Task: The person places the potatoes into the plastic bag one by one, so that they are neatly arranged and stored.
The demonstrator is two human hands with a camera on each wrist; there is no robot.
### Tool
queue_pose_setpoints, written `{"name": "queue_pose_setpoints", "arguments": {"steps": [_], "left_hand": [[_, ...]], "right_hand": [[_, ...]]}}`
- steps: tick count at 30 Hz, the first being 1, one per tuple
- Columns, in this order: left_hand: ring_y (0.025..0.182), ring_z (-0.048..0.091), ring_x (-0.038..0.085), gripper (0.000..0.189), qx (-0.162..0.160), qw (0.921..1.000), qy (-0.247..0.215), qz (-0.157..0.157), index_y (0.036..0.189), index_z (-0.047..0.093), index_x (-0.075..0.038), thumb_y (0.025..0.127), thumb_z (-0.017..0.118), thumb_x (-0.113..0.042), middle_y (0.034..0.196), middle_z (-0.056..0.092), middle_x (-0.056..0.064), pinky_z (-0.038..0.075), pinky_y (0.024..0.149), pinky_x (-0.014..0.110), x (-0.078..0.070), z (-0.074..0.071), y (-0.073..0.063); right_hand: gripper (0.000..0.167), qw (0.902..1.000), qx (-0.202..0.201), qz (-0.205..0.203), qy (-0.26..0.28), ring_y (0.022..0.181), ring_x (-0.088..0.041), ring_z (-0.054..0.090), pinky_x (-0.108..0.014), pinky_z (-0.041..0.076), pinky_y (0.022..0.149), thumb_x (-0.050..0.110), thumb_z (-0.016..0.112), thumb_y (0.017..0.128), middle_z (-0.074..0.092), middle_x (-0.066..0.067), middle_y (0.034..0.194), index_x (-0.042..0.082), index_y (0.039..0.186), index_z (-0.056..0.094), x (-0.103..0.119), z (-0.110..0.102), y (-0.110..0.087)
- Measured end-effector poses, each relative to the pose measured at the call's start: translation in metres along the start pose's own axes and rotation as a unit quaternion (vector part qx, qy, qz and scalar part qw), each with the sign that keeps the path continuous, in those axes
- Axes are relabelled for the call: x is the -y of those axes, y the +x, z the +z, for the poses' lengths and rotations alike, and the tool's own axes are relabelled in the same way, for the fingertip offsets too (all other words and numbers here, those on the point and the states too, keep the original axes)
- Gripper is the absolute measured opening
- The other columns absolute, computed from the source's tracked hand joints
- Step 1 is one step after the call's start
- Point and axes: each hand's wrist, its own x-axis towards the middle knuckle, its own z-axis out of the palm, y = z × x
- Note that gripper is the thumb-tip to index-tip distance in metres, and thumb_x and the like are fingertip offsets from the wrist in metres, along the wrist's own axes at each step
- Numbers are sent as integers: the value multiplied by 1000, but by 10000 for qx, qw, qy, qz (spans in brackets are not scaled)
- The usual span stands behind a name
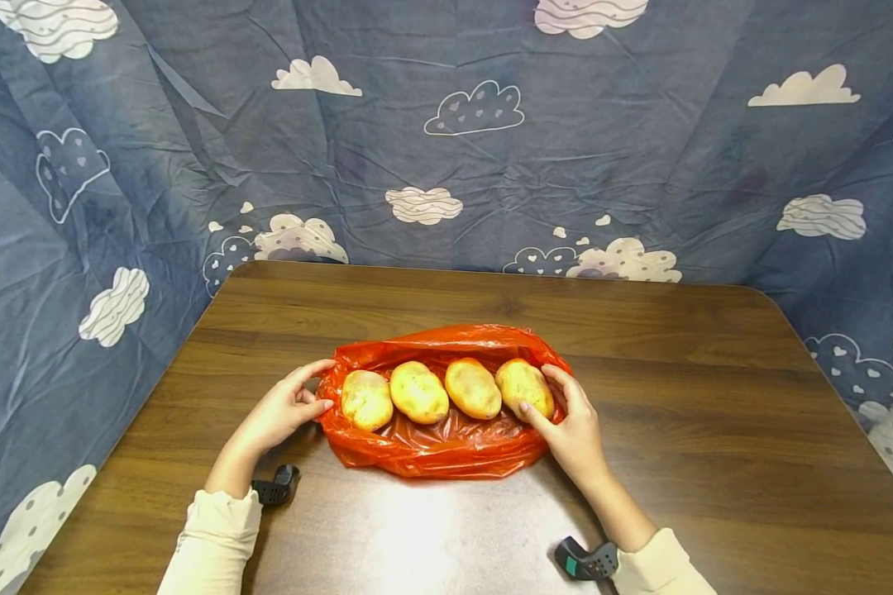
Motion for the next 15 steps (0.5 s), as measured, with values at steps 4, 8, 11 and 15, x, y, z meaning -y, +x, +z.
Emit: {"name": "queue_pose_setpoints", "arguments": {"steps": [4, 8, 11, 15], "left_hand": [[55, 51, 22, 54, 4, 10000, 14, 17, 132, 39, -3, 83, 63, -5, 63, 53, 8, 39, 47, 25, 1, 0, -1], [56, 52, 21, 54, -54, 10000, 0, 75, 132, 40, -3, 83, 63, -5, 77, 55, 12, 40, 47, 27, -1, 0, -2], [61, 54, 18, 53, -131, 9998, 42, 148, 132, 40, -3, 84, 63, -7, 101, 51, 18, 43, 50, 28, -3, 0, -2], [71, 55, 18, 52, -456, 9972, 494, 315, 133, 40, -4, 86, 61, -10, 121, 40, 21, 48, 58, 28, -8, -2, -4]], "right_hand": [[53, 9999, 29, -26, 164, 104, -43, 48, -44, 37, 88, -16, 70, 67, 49, -31, 110, -18, 114, 46, -1, 0, 1], [51, 9997, 54, -67, 225, 105, -42, 48, -41, 37, 89, -17, 68, 67, 49, -31, 110, -18, 113, 46, 1, -2, 2], [49, 9998, 10, -99, 174, 105, -39, 49, -39, 37, 90, -17, 67, 68, 49, -31, 110, -17, 113, 47, 3, -4, 4], [48, 9997, -52, -230, 61, 102, -41, 49, -33, 38, 91, -17, 66, 70, 49, -31, 111, -16, 114, 47, 8, -8, 7]]}}
